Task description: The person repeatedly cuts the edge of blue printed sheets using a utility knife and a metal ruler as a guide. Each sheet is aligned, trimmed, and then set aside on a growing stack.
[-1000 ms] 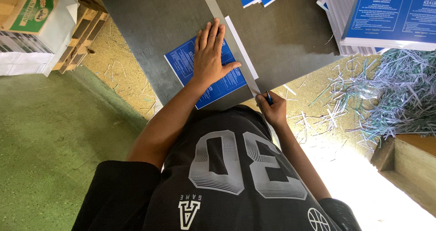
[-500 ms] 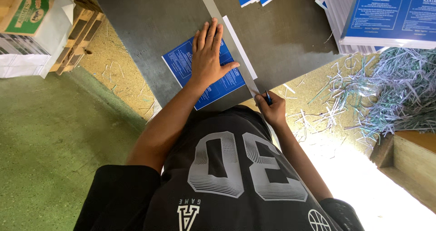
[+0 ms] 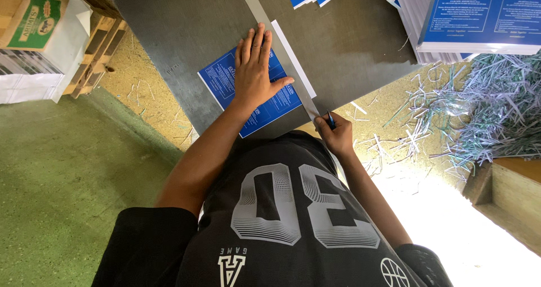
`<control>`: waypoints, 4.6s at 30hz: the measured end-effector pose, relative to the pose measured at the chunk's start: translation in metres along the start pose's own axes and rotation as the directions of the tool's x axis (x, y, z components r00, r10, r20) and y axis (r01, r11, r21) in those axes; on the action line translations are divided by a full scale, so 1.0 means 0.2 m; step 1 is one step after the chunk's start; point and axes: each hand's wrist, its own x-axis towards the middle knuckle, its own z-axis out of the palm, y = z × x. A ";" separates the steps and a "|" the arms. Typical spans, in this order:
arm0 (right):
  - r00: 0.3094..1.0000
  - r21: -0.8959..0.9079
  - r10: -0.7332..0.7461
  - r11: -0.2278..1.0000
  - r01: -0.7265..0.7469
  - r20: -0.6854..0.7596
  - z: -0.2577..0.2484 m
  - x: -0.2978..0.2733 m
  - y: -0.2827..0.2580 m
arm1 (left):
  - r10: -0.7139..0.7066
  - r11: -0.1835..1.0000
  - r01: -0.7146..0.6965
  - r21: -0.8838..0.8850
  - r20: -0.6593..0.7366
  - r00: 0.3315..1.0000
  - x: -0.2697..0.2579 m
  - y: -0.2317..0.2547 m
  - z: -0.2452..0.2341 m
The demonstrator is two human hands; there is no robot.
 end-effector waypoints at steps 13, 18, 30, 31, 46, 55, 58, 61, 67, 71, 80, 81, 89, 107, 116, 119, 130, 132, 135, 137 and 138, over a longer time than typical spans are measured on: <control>0.999 0.025 0.041 0.999 -0.041 -0.008 0.00 0.00 -0.02 | 0.022 0.999 -0.020 0.038 -0.060 0.998 0.00 0.00 0.01; 1.000 -0.015 0.015 1.000 -0.015 -0.005 0.00 0.00 -0.01 | 0.023 1.000 -0.024 -0.012 -0.075 0.997 -0.01 0.00 0.01; 1.000 0.032 0.012 0.999 -0.013 0.003 0.00 0.00 0.00 | 0.012 1.000 -0.012 -0.002 -0.036 0.999 0.00 0.00 0.00; 1.000 0.032 0.012 0.999 -0.012 0.002 0.00 0.00 -0.02 | 0.012 1.000 -0.012 -0.003 -0.036 0.999 -0.01 0.00 0.01; 1.000 0.000 0.012 1.000 -0.012 -0.021 0.01 0.00 0.02 | 0.009 1.000 -0.009 -0.001 -0.077 0.997 0.00 0.00 0.02; 0.999 -0.017 0.027 0.999 -0.027 -0.028 0.01 0.00 -0.01 | -0.031 0.999 0.030 -0.041 -0.040 0.999 0.01 0.02 0.01; 1.000 -0.022 0.013 1.000 -0.013 -0.022 0.00 0.00 0.01 | -0.053 0.995 0.051 -0.089 -0.014 0.999 0.03 0.04 -0.01; 0.999 -0.083 0.040 0.996 -0.040 -0.003 -0.02 -0.01 0.04 | -0.079 0.995 0.079 -0.064 0.008 0.997 0.04 0.07 -0.04; 0.936 -0.438 -0.323 0.868 0.234 -0.141 -0.13 0.03 -0.06 | -0.173 0.984 0.176 -0.007 0.141 0.975 0.07 0.13 -0.11; 0.962 -0.352 -0.222 0.923 0.154 -0.161 -0.12 0.14 -0.30 | -0.190 0.982 0.187 0.034 0.148 0.971 0.06 0.15 -0.08; 0.839 -0.390 -0.544 0.769 0.506 0.017 0.19 0.70 -0.56 | -0.241 0.970 0.234 0.059 0.200 0.949 0.08 0.17 -0.08; 0.787 -0.423 -0.617 0.704 0.570 0.033 0.22 0.77 -0.58 | -0.246 0.969 0.235 0.080 0.200 0.948 0.09 0.16 -0.07; 0.885 -0.614 -0.439 0.658 0.436 0.157 0.32 0.97 -0.52 | -0.239 0.966 0.253 -0.054 0.193 0.952 0.07 0.16 -0.10; 0.922 -0.635 -0.362 0.681 0.364 0.141 0.34 0.87 -0.60 | -0.213 0.972 0.223 -0.073 0.125 0.969 0.06 0.14 0.01; 0.927 -0.607 -0.323 0.702 0.371 0.192 0.25 0.69 -0.60 | -0.224 0.974 0.218 0.053 0.142 0.964 0.06 0.14 0.00; 0.929 -0.637 -0.309 0.679 0.365 0.204 0.20 0.61 -0.54 | -0.233 0.972 0.225 0.066 0.148 0.961 0.07 0.15 -0.02; 0.940 -0.647 -0.272 0.684 0.338 0.204 0.04 0.24 -0.37 | -0.263 0.965 0.258 0.052 0.226 0.938 0.08 0.17 -0.09; 0.952 -0.630 -0.247 0.715 0.304 0.180 0.02 0.18 -0.37 | -0.264 0.965 0.259 0.053 0.215 0.940 0.08 0.16 -0.08; 0.951 -0.642 -0.234 0.702 0.308 0.201 -0.02 0.09 -0.38 | -0.251 0.968 0.250 0.033 0.218 0.943 0.08 0.16 -0.09; 0.959 -0.640 -0.216 0.714 0.284 0.184 -0.03 0.05 -0.34 | -0.252 0.967 0.253 0.023 0.215 0.943 0.08 0.16 -0.09; 0.965 -0.639 -0.200 0.723 0.262 0.170 -0.04 0.04 -0.32 | -0.255 0.966 0.258 0.013 0.212 0.943 0.08 0.16 -0.09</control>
